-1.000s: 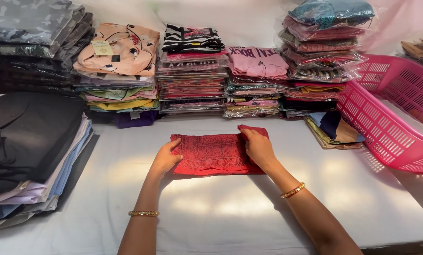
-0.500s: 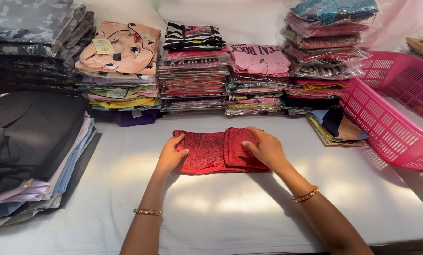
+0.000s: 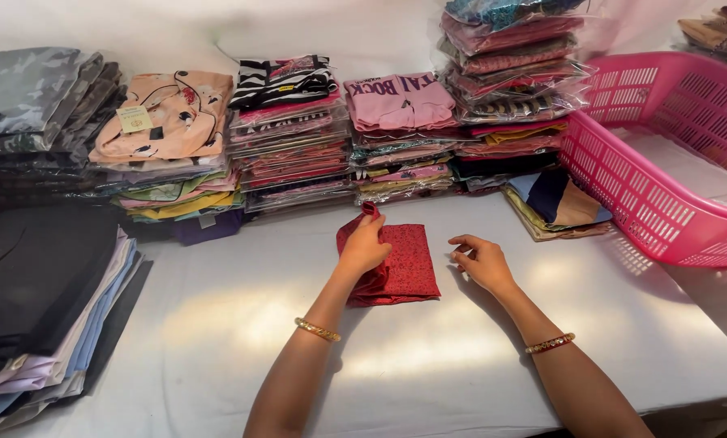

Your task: The person folds several pieces of clothing, including a striped shirt, a red patterned garment, and a colorful printed cloth, on a white table. They smooth out each item before folding it into a compact shape and stacking them on the table.

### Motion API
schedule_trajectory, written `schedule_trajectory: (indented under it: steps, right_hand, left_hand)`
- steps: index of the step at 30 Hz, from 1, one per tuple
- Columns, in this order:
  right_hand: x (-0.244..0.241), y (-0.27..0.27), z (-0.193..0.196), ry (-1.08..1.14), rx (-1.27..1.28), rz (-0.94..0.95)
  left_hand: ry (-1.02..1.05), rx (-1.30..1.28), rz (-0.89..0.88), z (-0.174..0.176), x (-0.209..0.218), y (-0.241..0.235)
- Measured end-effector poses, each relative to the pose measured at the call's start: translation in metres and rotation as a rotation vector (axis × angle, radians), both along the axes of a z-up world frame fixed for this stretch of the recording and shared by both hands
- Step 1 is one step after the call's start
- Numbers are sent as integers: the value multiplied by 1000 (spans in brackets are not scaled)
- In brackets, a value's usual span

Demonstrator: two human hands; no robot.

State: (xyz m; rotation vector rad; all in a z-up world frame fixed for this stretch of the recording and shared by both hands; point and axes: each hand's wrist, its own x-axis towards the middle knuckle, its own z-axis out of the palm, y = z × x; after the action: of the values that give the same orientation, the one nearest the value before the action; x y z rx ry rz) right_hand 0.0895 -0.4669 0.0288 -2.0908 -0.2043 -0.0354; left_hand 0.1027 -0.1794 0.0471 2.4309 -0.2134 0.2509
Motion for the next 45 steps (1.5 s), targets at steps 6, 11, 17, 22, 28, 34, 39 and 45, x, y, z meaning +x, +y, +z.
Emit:
schedule_trajectory:
  steps: [6, 11, 17, 22, 28, 34, 39, 45]
  right_hand:
    - [-14, 10, 13, -55, -72, 79]
    - [-23, 17, 23, -8, -75, 81]
    - [-28, 30, 21, 20, -142, 32]
    - [-22, 41, 11, -47, -150, 6]
    - [-7, 62, 14, -40, -199, -37]
    - [-3, 78, 11, 192, 56, -27]
    - [-17, 88, 23, 61, 327, 18]
    - [22, 51, 31, 131, 664, 79]
  left_hand:
    - [232, 155, -77, 9, -15, -78]
    - [56, 1, -141, 12, -25, -65]
    - [37, -55, 71, 15, -43, -27]
    - [105, 417, -81, -9, -62, -34]
    - [110, 357, -106, -38, -58, -35]
    - [133, 183, -103, -21, -59, -27]
    - [-205, -663, 16, -20, -43, -11]
    - [-1, -1091, 6, -19, -41, -8]
